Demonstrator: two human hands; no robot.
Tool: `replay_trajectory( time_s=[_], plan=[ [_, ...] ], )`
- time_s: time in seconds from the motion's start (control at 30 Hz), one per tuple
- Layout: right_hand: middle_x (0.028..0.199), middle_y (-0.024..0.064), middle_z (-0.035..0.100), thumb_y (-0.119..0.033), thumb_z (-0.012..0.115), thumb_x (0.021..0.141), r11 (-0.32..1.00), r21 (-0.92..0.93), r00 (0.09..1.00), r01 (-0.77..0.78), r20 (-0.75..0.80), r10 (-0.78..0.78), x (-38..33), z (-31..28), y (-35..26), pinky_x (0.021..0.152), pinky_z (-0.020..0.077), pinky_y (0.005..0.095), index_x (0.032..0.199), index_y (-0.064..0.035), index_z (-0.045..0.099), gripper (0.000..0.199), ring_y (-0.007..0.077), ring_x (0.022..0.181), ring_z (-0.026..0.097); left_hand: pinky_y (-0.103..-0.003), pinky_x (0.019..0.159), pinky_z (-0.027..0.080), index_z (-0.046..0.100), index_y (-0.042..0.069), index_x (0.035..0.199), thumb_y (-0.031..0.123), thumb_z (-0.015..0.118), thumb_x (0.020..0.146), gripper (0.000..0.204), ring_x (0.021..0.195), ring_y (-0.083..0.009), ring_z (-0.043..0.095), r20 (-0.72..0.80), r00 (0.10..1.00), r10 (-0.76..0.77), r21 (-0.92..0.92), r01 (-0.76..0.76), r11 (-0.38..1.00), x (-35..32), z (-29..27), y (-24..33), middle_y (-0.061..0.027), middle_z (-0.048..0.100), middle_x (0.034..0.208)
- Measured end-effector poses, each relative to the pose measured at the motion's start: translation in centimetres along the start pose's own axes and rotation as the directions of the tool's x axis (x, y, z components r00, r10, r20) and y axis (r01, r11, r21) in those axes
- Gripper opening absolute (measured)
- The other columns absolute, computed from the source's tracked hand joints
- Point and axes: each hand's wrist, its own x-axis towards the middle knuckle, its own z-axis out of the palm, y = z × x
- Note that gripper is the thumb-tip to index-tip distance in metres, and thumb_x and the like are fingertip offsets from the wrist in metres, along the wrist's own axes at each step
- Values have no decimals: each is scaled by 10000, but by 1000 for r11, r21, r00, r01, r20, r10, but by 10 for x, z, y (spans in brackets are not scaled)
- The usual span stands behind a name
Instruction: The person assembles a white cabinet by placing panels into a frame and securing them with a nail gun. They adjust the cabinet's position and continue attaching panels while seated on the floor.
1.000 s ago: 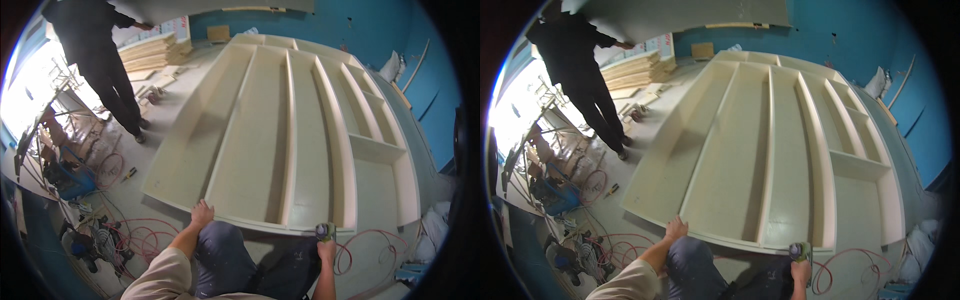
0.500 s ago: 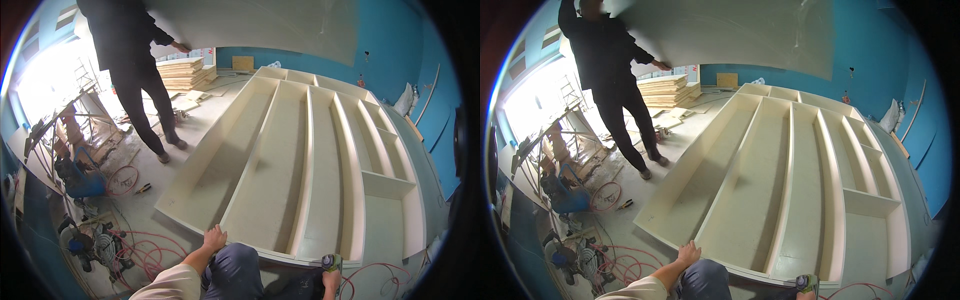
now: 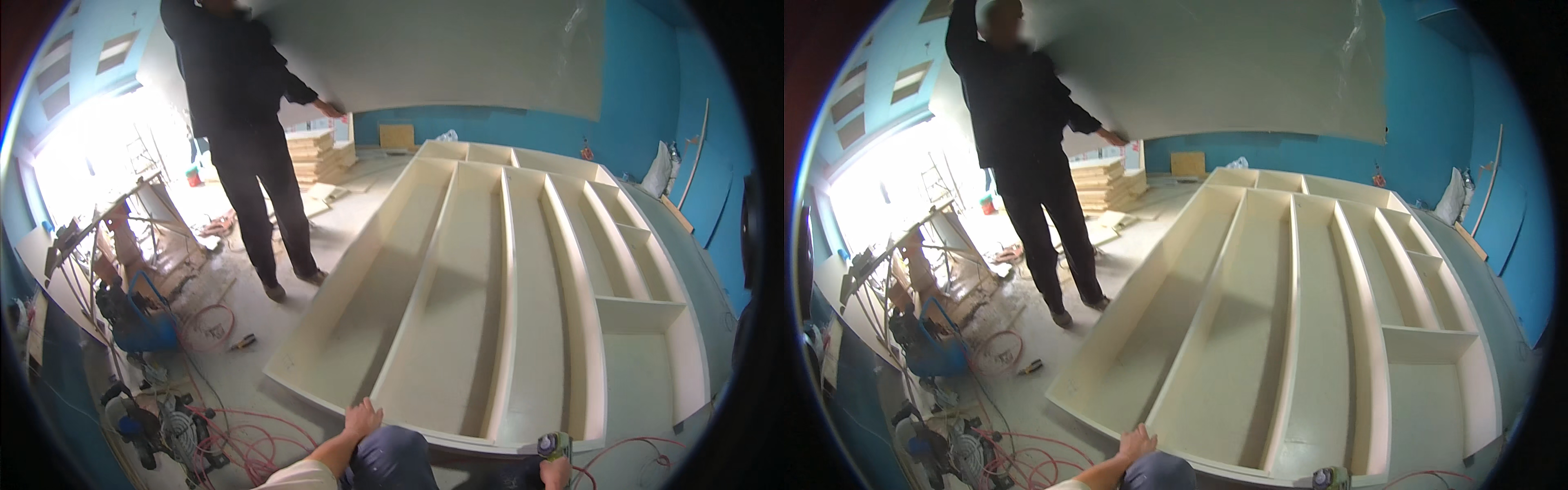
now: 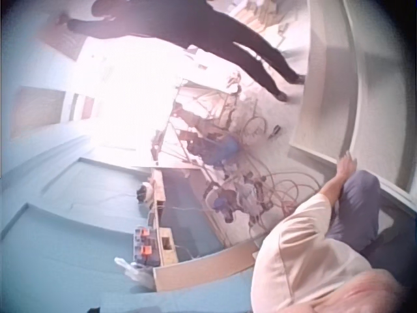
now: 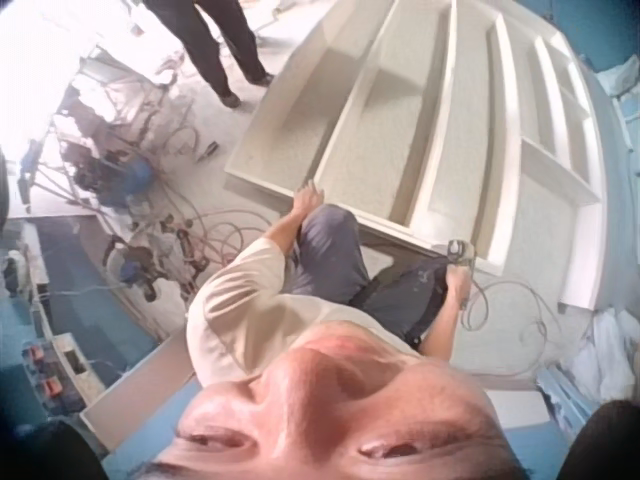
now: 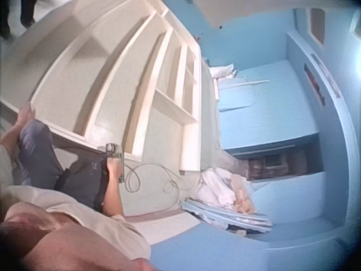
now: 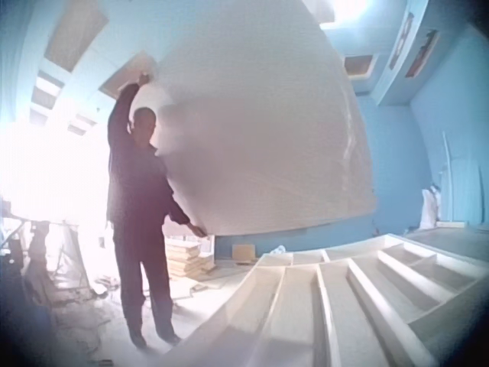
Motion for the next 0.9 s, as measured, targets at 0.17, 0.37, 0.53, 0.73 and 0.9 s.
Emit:
replay_trajectory(
  time_s=[0.17,0.37,0.53,0.73,0.9],
  plan=[
    [992,256,675,-255,645,750,999,-26,996,23,86,-20,-13,-22,-13,849,507,513,1035,-12,614,376,462,953,642,-556,960,406,482,-23,1137,491,508,911,562,1035,-396,657,10,1000,-13,17,13,1000,4,13,-7,-249,687,1058],
    [1091,215,668,-326,617,812,998,-30,989,63,137,-58,-21,-39,-26,894,493,495,1210,-88,544,470,444,1014,631,-555,955,405,494,-9,1102,497,519,895,547,999,-415,668,-25,1000,-14,-40,13,999,5,22,-17,-249,692,1044],
    [1173,181,663,-386,594,863,996,-20,981,86,178,-81,-29,-48,-30,931,481,481,1356,-153,486,556,429,1065,622,-557,943,418,493,-7,1091,497,529,887,545,973,-419,672,-38,999,10,-37,-11,999,1,18,-15,-260,689,1028],
    [885,300,679,-190,664,698,1000,13,1000,-3,15,3,-9,-12,-10,801,518,539,871,56,686,301,482,902,651,-580,923,424,481,-20,1116,445,549,890,521,948,-422,670,15,999,-34,-26,34,999,1,-9,8,-255,689,999],
    [889,295,678,-222,649,723,999,3,998,35,52,-35,-6,-5,-4,797,519,532,865,41,694,302,474,899,651,-581,918,406,470,-11,1120,411,549,891,486,956,-417,663,-86,996,15,16,-14,1000,2,11,-9,-238,693,1000]
  ],
)
